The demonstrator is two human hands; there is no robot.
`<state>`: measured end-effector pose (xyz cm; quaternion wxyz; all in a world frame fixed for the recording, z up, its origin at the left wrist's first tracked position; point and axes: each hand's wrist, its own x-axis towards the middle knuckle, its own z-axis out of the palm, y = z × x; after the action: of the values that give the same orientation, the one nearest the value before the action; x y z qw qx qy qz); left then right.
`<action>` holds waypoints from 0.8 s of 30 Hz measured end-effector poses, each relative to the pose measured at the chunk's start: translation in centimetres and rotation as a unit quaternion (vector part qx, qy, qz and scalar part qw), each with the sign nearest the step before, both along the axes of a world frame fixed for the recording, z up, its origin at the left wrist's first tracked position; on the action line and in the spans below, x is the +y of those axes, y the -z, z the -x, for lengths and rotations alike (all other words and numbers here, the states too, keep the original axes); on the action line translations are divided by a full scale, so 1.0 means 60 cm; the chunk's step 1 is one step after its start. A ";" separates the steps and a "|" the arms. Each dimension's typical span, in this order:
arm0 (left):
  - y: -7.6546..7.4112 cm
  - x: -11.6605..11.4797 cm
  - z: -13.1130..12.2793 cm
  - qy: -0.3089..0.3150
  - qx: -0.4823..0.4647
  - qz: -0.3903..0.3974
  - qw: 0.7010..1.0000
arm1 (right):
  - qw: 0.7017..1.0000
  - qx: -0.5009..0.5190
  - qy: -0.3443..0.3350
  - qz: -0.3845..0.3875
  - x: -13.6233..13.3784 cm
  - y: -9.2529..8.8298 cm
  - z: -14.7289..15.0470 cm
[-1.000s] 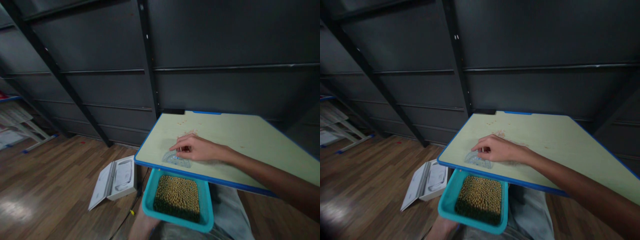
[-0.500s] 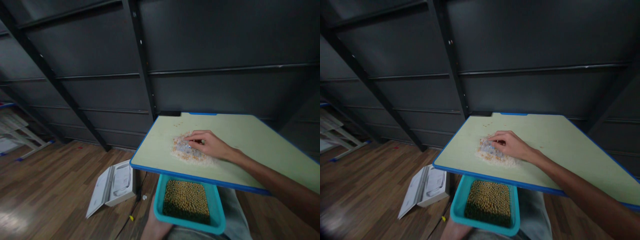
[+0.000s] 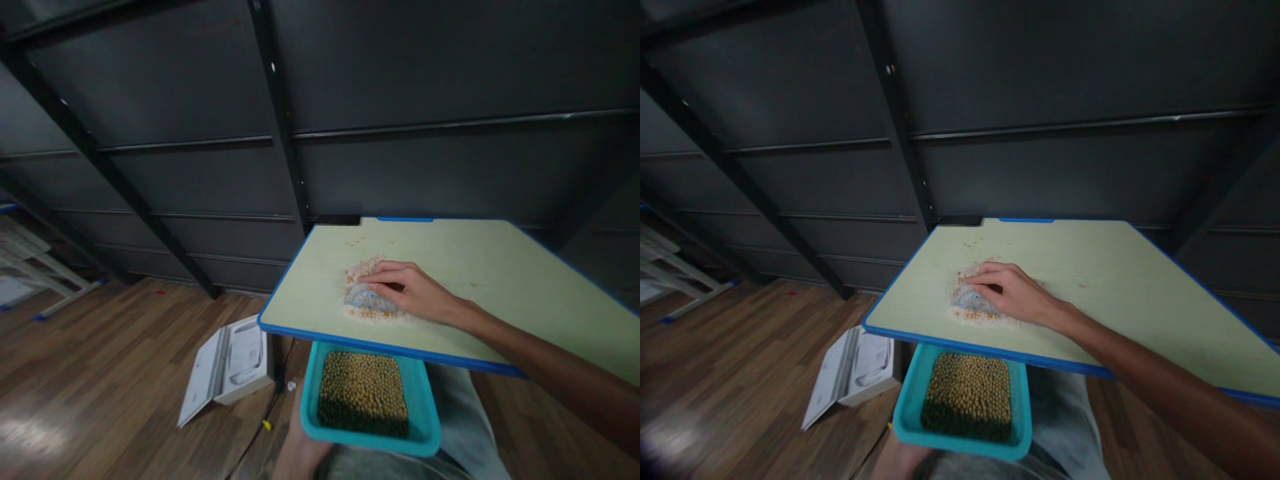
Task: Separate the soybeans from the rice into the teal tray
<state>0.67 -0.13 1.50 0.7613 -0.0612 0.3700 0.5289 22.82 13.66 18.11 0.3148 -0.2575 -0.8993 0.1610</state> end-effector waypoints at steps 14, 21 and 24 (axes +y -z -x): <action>-0.019 0.001 0.000 0.010 -0.051 0.003 0.999 | 1.000 0.001 -0.021 0.008 -0.013 0.004 0.007; -0.031 0.006 0.000 -0.010 -0.063 0.018 0.998 | 0.999 -0.005 -0.033 0.013 -0.021 0.004 0.009; -0.029 0.006 0.002 -0.009 -0.053 0.027 0.998 | 0.999 -0.004 -0.033 0.016 -0.023 0.004 0.010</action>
<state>0.53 0.23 3.22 0.7731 -0.1131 0.3427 0.5215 22.24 12.26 17.85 0.3012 -0.2336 -0.9059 0.1844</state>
